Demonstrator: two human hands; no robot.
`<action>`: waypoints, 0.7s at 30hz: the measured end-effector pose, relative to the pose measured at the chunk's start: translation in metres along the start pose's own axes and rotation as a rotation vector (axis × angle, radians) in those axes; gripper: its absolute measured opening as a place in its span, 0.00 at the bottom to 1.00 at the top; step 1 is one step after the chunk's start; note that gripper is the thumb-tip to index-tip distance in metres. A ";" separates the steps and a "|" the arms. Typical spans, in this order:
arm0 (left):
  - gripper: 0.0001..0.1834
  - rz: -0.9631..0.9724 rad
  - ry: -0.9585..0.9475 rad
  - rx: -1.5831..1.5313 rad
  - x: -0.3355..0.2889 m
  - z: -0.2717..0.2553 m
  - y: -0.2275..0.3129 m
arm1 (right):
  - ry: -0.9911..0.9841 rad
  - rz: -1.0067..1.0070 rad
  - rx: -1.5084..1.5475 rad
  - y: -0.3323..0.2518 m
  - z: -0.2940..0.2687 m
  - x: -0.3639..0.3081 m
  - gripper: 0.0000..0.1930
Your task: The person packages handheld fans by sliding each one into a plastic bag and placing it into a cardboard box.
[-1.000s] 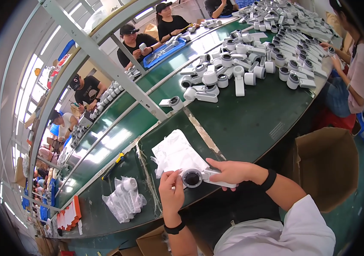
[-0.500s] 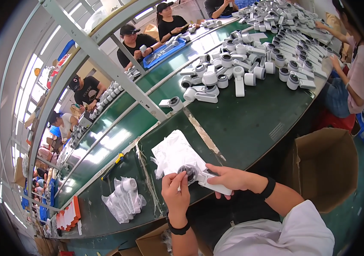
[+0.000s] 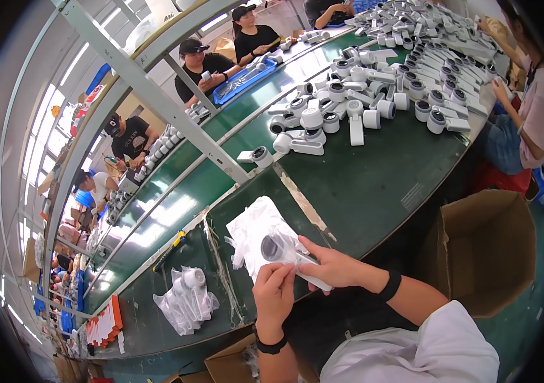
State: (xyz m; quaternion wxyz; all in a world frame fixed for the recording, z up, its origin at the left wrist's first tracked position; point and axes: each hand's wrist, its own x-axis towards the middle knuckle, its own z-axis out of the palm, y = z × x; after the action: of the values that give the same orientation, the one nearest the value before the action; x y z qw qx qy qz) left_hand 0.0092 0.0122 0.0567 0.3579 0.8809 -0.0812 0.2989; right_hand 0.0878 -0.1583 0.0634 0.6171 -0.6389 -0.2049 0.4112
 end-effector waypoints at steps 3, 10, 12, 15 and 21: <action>0.06 0.016 -0.039 -0.055 -0.003 0.000 0.008 | 0.081 -0.034 -0.002 0.004 0.005 0.004 0.42; 0.10 0.053 -0.361 -0.422 -0.005 -0.007 0.025 | 0.267 -0.516 -0.188 0.048 0.001 0.028 0.35; 0.10 -0.099 -0.443 -0.605 -0.009 -0.015 0.023 | 0.286 -0.332 0.056 0.048 0.001 0.027 0.26; 0.12 -0.509 0.206 -0.668 -0.028 0.002 0.006 | 0.305 -0.365 0.020 0.041 0.008 0.020 0.21; 0.26 -0.770 0.079 -1.278 -0.040 0.033 -0.001 | 0.598 -0.657 -0.356 0.023 0.037 0.016 0.16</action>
State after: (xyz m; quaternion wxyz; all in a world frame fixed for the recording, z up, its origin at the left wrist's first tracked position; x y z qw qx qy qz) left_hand -0.0076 -0.0124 0.0144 0.8821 0.4560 0.0880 0.0786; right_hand 0.0627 -0.1266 0.0404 0.6274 -0.7263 -0.2766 -0.0491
